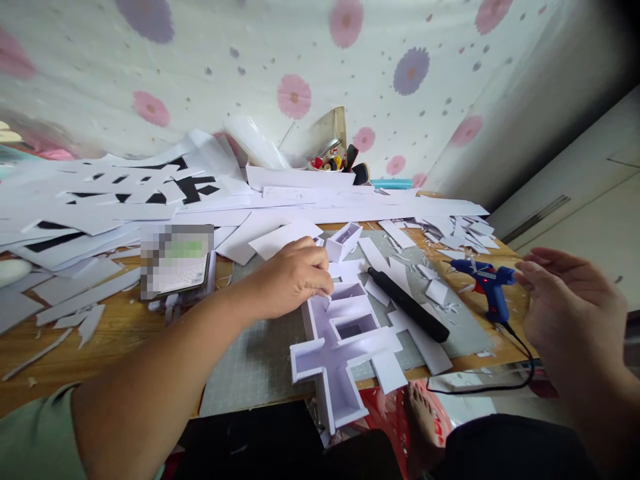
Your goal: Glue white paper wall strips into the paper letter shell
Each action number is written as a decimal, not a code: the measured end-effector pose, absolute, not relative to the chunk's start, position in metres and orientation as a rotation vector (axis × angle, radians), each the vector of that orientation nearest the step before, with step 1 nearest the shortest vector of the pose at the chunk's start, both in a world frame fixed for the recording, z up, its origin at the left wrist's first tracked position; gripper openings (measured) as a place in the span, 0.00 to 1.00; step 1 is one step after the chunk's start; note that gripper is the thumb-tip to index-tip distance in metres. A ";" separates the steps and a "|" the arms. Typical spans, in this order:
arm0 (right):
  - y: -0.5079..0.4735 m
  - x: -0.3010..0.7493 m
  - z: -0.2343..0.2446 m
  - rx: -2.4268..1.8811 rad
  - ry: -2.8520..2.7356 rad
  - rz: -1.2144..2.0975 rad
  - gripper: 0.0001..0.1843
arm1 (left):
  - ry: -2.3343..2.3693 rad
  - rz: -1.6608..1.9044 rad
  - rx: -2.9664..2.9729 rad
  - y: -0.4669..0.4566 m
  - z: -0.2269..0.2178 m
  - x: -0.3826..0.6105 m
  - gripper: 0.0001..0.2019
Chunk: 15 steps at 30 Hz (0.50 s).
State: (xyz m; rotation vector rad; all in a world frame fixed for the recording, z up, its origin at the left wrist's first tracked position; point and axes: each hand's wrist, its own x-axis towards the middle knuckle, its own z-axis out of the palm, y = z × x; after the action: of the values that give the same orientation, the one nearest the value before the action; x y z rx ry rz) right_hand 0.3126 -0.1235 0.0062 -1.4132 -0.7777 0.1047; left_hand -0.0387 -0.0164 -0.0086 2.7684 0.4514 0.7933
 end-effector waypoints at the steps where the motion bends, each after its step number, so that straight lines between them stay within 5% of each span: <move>1: -0.124 0.313 0.005 -1.408 -0.779 0.110 0.21 | 0.450 0.791 2.760 -0.016 -0.009 -0.039 0.14; 15: -0.123 0.313 0.002 -1.445 -0.789 0.154 0.19 | 0.440 0.785 2.692 -0.008 -0.016 -0.037 0.11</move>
State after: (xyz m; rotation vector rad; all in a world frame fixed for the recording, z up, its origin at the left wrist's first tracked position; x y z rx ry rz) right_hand 0.3131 -0.1225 0.0018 -1.4452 -0.7892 0.1539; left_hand -0.0370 -0.0075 -0.0164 2.6924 0.4403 0.7849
